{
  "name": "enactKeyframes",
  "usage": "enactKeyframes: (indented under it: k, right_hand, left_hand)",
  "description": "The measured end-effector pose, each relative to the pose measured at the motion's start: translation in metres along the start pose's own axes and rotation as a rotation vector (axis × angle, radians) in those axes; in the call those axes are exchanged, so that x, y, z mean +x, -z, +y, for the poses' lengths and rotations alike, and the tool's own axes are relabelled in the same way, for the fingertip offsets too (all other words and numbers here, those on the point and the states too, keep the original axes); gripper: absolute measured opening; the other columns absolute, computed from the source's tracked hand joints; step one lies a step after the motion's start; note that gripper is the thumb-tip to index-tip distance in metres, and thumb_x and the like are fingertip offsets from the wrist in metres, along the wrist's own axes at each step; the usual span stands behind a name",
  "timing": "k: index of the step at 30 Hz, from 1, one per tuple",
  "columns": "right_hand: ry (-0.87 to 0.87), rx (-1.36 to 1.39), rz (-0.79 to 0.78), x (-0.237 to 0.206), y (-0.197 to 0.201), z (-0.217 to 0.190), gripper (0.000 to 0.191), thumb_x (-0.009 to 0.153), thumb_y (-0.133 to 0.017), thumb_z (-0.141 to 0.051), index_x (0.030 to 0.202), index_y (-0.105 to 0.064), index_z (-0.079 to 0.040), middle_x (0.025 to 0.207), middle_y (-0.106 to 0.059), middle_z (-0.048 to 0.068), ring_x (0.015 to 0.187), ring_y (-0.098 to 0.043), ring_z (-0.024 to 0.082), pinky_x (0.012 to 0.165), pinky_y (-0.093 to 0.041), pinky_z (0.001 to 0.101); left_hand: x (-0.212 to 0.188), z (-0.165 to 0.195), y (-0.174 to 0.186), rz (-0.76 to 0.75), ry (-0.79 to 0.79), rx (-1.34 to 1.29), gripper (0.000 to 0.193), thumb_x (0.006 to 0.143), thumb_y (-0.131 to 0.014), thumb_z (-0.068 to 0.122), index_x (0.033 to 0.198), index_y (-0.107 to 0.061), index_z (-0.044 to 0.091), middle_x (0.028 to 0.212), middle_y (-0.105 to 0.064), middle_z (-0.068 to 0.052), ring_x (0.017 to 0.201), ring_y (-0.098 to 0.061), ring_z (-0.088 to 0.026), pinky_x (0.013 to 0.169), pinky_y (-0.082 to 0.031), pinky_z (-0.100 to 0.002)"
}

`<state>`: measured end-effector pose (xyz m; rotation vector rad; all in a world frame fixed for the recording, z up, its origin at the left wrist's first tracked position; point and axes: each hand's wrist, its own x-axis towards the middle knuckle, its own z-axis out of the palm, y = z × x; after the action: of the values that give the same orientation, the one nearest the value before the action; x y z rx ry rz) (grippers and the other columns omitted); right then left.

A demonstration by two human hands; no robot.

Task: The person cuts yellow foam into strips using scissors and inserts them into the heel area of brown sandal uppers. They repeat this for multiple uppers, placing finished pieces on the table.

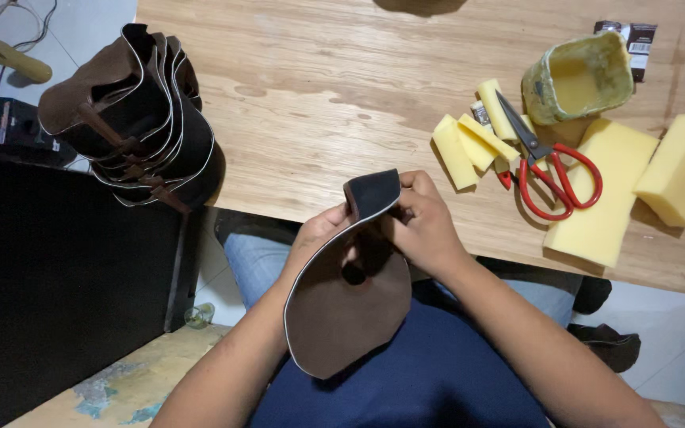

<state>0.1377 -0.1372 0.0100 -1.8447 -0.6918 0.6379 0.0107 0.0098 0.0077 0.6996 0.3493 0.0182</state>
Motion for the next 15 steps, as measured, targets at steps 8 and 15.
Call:
enactKeyframes:
  k: [8,15]
  right_hand:
    - [0.100,0.077,-0.136,-0.004,0.005,0.010,0.016,0.094,-0.060,-0.009,0.098,-0.073,-0.002,0.120,-0.060,0.009,0.107,-0.059,0.019,0.096,-0.049,0.0328]
    - [-0.029,0.013,0.073,-0.004,-0.001,0.008,0.023,0.082,-0.079,-0.017,0.088,-0.070,0.003,0.108,-0.061,0.009,0.091,-0.062,0.017,0.078,-0.052,0.0302]
  left_hand:
    - [-0.053,0.035,-0.040,-0.060,-0.352,1.003,0.026,0.102,-0.054,0.015,0.125,-0.061,0.003,0.111,-0.068,-0.005,0.100,-0.067,-0.016,0.089,-0.054,-0.026]
    - [-0.051,0.041,-0.075,0.037,-0.447,0.947,0.031,0.096,-0.066,0.012,0.126,-0.063,0.006,0.107,-0.071,-0.006,0.096,-0.069,-0.014,0.083,-0.055,-0.026]
